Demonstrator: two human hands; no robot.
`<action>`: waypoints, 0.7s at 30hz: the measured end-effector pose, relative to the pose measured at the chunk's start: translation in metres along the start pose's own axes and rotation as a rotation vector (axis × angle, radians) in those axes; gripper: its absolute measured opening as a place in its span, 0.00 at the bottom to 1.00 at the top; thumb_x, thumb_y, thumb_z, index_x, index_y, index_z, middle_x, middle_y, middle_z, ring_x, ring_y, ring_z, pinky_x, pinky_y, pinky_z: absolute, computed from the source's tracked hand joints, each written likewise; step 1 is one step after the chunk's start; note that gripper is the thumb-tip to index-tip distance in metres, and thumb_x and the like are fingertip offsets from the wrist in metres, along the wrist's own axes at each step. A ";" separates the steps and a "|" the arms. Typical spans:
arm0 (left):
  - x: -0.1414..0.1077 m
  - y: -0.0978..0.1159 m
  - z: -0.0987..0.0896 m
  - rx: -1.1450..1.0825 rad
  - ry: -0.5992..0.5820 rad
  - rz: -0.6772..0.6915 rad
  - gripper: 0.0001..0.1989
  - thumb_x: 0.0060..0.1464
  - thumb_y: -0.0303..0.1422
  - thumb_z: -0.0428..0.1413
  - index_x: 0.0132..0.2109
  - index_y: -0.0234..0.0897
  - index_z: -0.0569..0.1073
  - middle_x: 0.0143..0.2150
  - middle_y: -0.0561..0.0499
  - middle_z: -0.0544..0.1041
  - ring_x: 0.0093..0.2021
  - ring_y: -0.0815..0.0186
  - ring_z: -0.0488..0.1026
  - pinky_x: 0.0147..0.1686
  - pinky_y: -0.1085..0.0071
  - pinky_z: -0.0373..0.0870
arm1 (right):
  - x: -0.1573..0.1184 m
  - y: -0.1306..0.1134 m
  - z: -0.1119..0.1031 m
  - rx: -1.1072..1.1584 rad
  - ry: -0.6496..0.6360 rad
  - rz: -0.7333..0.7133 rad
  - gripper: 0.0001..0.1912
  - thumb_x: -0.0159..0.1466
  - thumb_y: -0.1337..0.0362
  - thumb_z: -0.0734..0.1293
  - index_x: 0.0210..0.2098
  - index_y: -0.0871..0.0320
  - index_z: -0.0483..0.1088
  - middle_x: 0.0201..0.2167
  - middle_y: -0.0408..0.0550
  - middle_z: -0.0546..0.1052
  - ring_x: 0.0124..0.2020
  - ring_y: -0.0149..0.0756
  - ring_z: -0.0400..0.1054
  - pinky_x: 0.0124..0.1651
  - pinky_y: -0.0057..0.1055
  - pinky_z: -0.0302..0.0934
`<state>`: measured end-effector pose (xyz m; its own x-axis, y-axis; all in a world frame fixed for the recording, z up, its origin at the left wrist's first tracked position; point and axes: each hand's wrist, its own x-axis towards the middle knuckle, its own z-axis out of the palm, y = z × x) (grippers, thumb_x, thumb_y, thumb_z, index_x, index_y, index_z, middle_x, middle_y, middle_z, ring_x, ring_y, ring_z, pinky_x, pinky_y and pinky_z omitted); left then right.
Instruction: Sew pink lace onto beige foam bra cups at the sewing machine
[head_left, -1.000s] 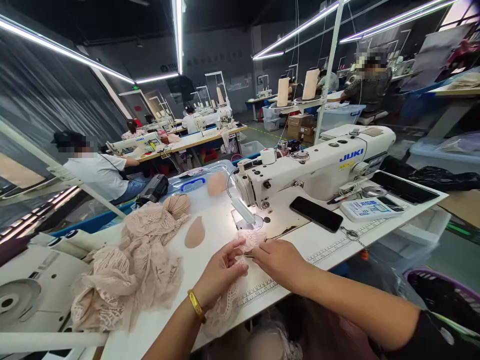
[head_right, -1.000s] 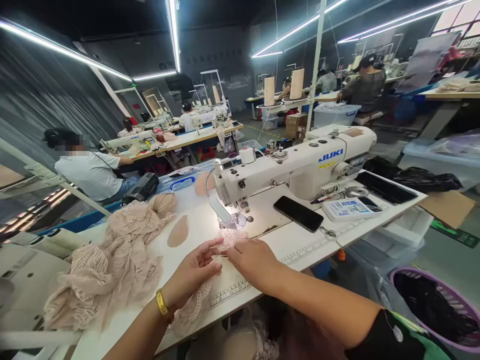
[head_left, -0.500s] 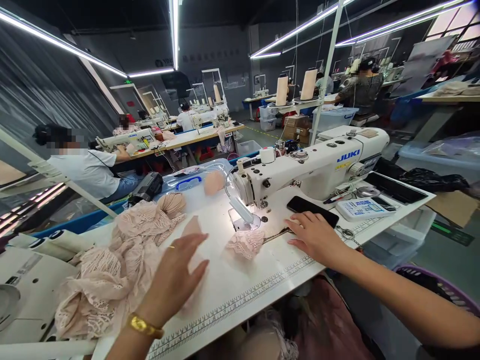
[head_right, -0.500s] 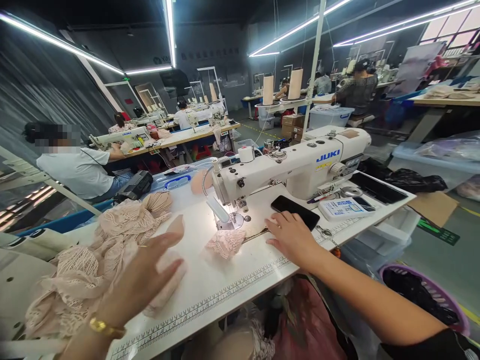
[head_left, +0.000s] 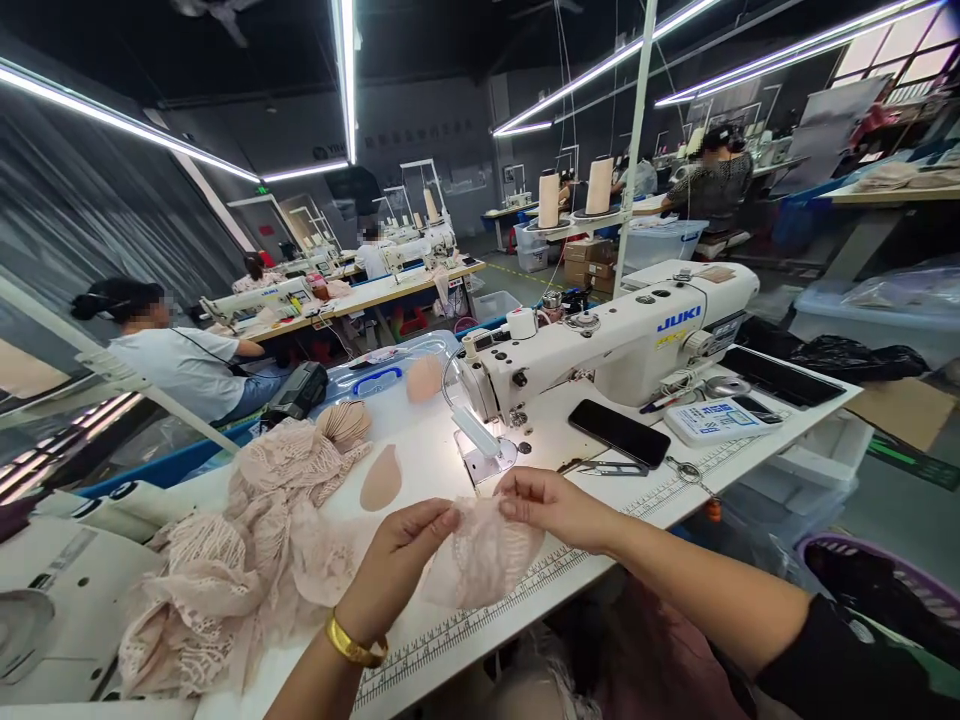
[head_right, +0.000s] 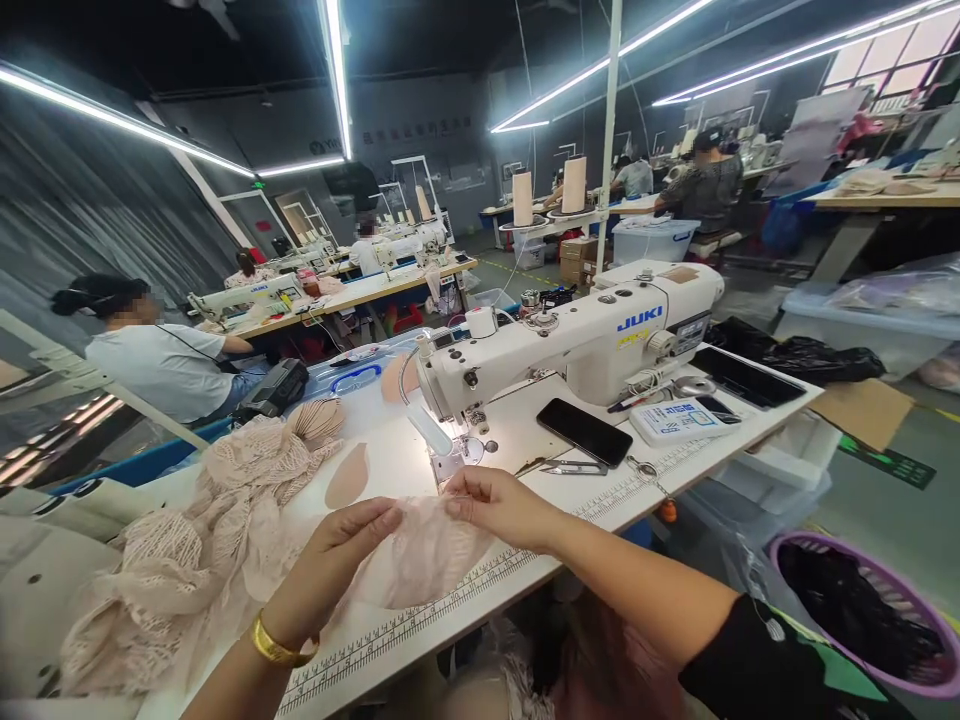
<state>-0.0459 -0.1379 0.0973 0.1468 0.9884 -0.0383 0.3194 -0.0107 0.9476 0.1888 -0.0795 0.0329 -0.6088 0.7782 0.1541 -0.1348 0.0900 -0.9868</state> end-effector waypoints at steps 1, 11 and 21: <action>-0.002 -0.002 -0.002 -0.090 0.037 -0.048 0.18 0.56 0.49 0.65 0.33 0.38 0.83 0.35 0.48 0.80 0.40 0.58 0.74 0.43 0.66 0.70 | 0.001 -0.003 -0.001 0.069 -0.022 0.034 0.24 0.64 0.41 0.72 0.41 0.57 0.72 0.35 0.43 0.74 0.38 0.37 0.68 0.46 0.35 0.63; -0.003 -0.015 0.018 -0.319 0.201 -0.053 0.21 0.54 0.52 0.67 0.37 0.37 0.79 0.33 0.50 0.76 0.36 0.64 0.70 0.36 0.73 0.69 | -0.005 -0.005 0.011 -0.199 -0.024 0.073 0.31 0.57 0.50 0.79 0.55 0.53 0.72 0.47 0.49 0.74 0.50 0.43 0.69 0.50 0.37 0.63; -0.006 -0.018 0.032 -0.503 0.359 -0.131 0.28 0.40 0.54 0.73 0.32 0.39 0.70 0.26 0.58 0.69 0.27 0.70 0.66 0.28 0.74 0.66 | 0.003 0.024 0.026 0.308 0.148 0.175 0.30 0.60 0.34 0.71 0.34 0.56 0.68 0.28 0.39 0.69 0.30 0.33 0.63 0.35 0.29 0.57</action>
<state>-0.0222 -0.1485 0.0700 -0.2154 0.9668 -0.1378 -0.1784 0.0998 0.9789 0.1633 -0.0916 0.0111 -0.5269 0.8486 -0.0469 -0.2806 -0.2257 -0.9329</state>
